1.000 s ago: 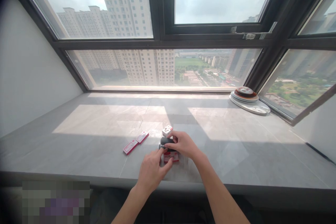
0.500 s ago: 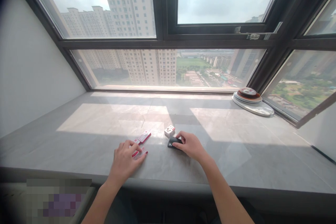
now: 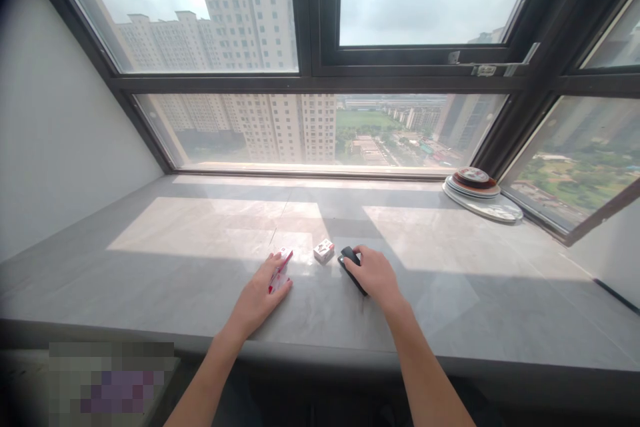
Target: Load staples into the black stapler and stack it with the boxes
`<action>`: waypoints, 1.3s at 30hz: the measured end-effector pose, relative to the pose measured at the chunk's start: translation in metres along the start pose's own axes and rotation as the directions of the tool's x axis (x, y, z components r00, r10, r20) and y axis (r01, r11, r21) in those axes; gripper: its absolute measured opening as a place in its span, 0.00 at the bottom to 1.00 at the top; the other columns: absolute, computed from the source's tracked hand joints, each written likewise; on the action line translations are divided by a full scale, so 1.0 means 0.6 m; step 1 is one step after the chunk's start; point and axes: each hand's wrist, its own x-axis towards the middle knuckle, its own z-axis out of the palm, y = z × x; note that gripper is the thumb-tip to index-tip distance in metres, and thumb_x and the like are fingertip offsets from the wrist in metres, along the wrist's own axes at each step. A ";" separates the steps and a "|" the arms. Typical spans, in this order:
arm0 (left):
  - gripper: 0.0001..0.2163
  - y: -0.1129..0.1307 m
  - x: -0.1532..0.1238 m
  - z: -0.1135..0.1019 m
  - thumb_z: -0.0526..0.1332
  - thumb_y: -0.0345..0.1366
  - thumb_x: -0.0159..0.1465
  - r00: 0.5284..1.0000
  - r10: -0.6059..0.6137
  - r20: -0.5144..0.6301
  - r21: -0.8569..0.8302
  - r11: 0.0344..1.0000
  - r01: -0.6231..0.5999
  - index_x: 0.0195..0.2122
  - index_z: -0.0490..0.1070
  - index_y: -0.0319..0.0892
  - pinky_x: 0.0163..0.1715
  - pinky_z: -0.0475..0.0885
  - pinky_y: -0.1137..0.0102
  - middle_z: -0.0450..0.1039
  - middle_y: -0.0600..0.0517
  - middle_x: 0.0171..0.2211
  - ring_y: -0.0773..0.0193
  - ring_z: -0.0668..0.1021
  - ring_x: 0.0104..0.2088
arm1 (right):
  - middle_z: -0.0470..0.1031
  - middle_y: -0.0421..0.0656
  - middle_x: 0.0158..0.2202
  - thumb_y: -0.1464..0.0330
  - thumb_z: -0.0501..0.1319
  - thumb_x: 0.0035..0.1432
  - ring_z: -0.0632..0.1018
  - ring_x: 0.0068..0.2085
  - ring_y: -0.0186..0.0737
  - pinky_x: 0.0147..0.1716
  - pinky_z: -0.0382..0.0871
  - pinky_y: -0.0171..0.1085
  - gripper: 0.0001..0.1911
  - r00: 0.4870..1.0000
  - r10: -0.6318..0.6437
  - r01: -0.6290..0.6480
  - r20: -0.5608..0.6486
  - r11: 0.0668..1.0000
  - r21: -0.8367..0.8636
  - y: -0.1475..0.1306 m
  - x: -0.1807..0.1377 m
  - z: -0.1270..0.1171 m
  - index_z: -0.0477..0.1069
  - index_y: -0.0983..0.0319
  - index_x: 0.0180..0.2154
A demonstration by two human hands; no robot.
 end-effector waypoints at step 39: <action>0.17 -0.152 0.027 -0.100 0.50 0.43 0.73 0.978 -0.025 -0.207 0.218 0.973 0.071 0.59 0.67 0.45 0.61 0.65 0.57 0.70 0.45 0.58 0.54 0.71 0.59 | 0.77 0.46 0.45 0.58 0.52 0.71 0.76 0.44 0.45 0.43 0.68 0.39 0.15 0.928 -0.282 0.118 0.243 0.842 0.526 -0.313 -0.012 0.271 0.68 0.59 0.52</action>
